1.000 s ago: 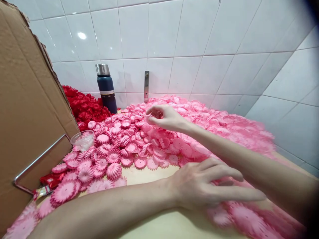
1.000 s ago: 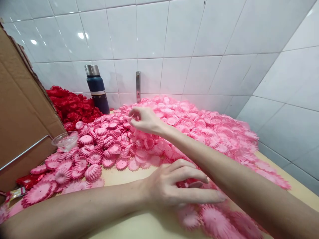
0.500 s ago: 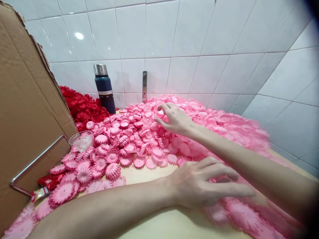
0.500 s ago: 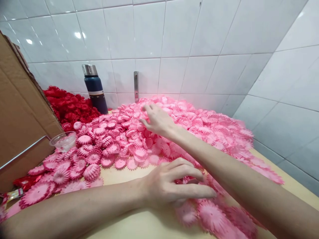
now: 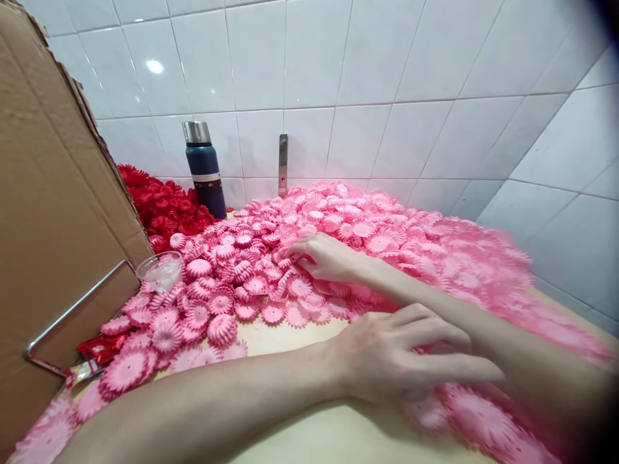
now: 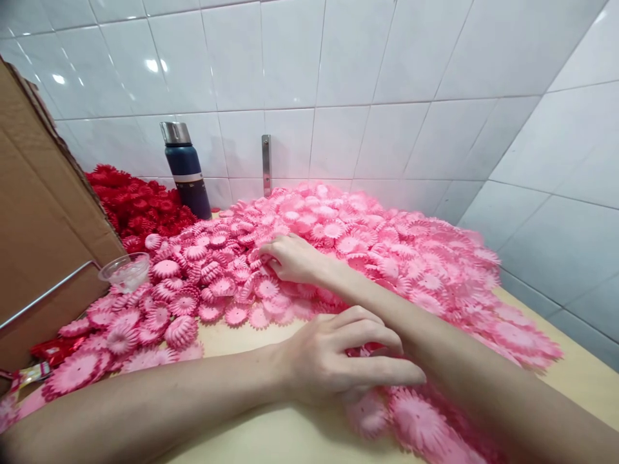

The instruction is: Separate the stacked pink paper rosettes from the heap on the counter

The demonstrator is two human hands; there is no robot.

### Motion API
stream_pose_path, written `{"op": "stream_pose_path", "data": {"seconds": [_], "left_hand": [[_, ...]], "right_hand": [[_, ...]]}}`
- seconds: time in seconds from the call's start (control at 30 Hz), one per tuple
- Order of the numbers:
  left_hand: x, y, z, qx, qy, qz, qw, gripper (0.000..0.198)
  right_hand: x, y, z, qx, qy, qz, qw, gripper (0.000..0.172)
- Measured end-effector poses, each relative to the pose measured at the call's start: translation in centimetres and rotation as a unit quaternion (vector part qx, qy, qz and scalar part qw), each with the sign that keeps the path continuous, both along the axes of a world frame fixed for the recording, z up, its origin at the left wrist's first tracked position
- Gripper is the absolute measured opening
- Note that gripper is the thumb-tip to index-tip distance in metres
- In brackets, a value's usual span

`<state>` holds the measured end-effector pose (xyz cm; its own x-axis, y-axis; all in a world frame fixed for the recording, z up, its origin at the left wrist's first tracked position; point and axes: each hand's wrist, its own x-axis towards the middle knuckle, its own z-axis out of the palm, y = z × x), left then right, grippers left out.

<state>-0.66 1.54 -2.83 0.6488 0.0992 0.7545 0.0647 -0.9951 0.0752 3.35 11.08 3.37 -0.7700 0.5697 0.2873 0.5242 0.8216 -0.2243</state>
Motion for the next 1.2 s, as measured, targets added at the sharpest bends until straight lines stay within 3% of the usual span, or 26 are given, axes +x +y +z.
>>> {"op": "stream_pose_path", "data": {"seconds": [0.23,0.37,0.63,0.73,0.9,1.0,1.07,1.13,1.2], "left_hand": [[-0.1,-0.1,-0.2,0.025,-0.032,0.000,0.999,0.023],[0.0,0.0,-0.6,0.033,-0.018,0.010,0.999,0.030],[-0.4,-0.6,0.2,0.055,-0.078,0.028,0.995,0.012],[-0.2,-0.8,0.7,0.059,-0.120,0.061,0.989,0.013],[-0.6,-0.5,2.2,0.074,-0.184,0.170,0.965,0.021],[-1.8,-0.2,4.0,0.025,-0.200,0.272,0.941,0.021],[-3.1,-0.1,5.1,-0.068,-0.170,0.351,0.919,0.036],[-4.5,-0.3,6.0,-0.153,-0.152,0.382,0.899,0.046],[-5.8,-0.6,6.6,-0.213,-0.113,0.366,0.899,0.038]], "right_hand": [[1.2,0.6,1.7,0.009,0.127,-0.099,0.987,0.011],[2.7,-0.4,2.7,-0.019,0.142,-0.125,0.982,0.020],[6.1,-2.0,3.4,-0.099,0.118,-0.135,0.979,0.031],[6.8,-2.1,3.8,-0.124,0.119,-0.132,0.976,0.031],[7.5,-2.3,4.9,-0.163,0.117,-0.120,0.972,0.032],[8.0,-2.6,5.4,-0.186,0.101,-0.106,0.972,0.031],[8.1,-2.9,5.7,-0.199,0.087,-0.093,0.972,0.030],[8.1,-3.1,5.9,-0.211,0.075,-0.076,0.972,0.030],[8.1,-3.3,6.1,-0.225,0.060,-0.055,0.971,0.031]]}}
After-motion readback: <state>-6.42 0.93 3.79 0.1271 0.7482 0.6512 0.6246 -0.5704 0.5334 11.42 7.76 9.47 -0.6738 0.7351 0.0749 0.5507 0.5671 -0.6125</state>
